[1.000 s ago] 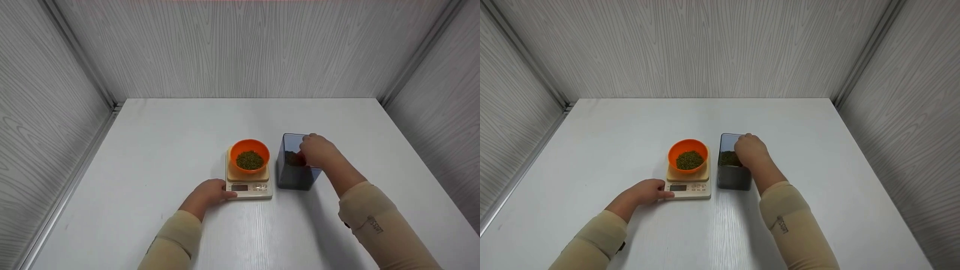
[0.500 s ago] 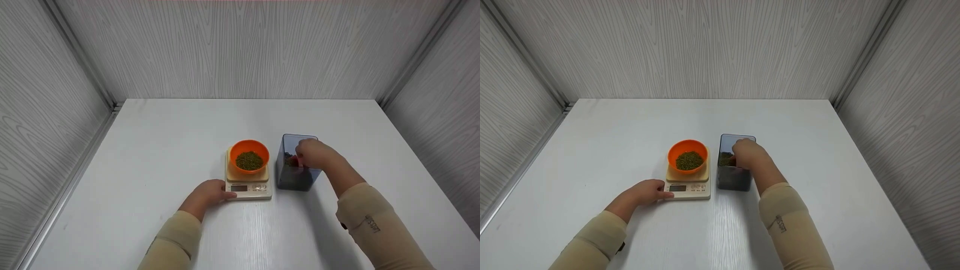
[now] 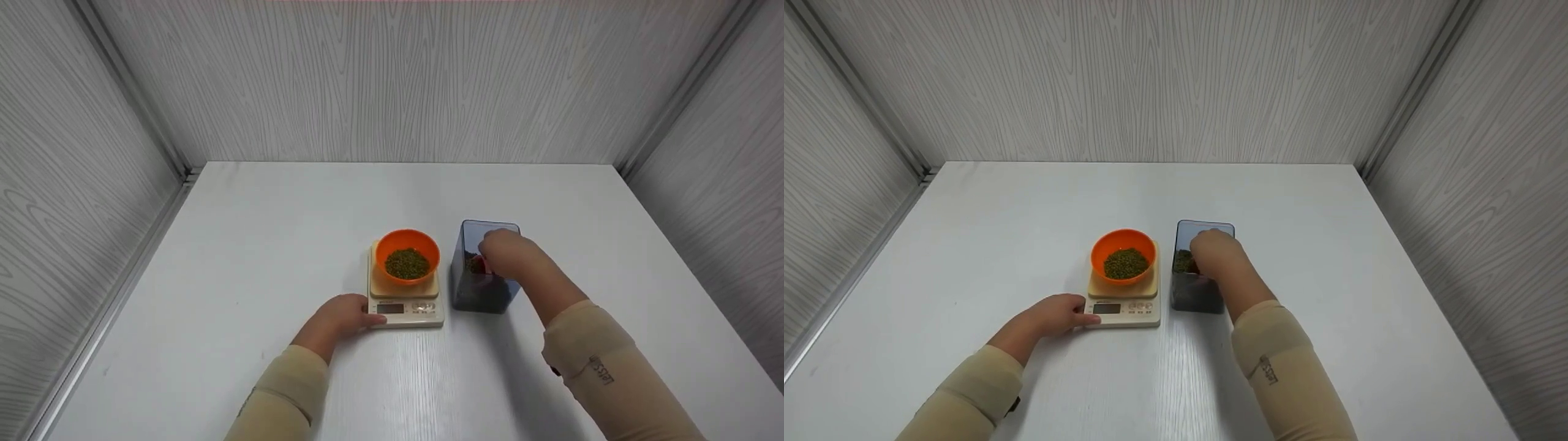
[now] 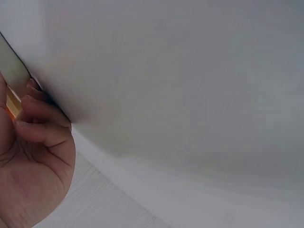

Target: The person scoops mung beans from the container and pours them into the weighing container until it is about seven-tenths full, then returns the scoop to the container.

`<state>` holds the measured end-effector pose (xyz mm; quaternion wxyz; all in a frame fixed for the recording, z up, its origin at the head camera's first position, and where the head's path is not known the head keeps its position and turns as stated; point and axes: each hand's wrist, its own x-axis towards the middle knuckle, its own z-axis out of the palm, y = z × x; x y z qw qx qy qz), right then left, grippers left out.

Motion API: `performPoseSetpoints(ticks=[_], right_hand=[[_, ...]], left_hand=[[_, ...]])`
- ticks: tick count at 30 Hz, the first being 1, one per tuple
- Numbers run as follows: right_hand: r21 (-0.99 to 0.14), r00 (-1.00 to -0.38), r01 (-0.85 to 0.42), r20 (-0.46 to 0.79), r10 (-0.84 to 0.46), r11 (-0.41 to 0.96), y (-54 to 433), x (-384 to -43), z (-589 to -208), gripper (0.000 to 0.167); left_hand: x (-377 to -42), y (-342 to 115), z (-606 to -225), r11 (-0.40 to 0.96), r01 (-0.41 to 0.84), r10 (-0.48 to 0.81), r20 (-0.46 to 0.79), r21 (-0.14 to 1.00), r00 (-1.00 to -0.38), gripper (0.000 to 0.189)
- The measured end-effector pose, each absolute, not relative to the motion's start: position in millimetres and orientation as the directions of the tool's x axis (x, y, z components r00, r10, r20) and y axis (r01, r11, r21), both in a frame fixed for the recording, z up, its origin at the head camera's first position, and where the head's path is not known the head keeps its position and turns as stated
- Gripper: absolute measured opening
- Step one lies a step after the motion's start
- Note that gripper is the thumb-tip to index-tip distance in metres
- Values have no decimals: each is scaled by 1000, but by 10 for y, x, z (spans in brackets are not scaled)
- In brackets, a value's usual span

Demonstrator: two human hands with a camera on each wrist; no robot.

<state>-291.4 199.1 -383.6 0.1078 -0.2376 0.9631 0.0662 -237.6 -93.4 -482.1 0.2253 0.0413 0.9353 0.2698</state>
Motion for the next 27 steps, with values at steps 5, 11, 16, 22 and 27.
performPoseSetpoints(ticks=[5,11,16,22,27], right_hand=[[25,-862,-459,-255,-438,888,2020,-2938,-3858,4],[-62,-859,-455,-233,-456,888,2065,-2953,-3867,3],[-57,-852,-480,-207,-480,876,2084,-2931,-3848,4],[-107,-851,-472,-206,-484,875,2142,-2911,-3813,6],[-166,-843,-484,-173,-509,859,2218,-2913,-3789,7]], left_hand=[[-2371,-940,-4821,850,-45,200,-401,524,-894,43],[-2371,-939,-4807,854,-58,188,-411,517,-892,42],[-2366,-927,-4794,854,-65,184,-416,517,-890,40],[-2374,-923,-4811,848,-59,195,-414,526,-889,42],[-2371,-933,-4807,848,-50,200,-407,527,-891,41]])
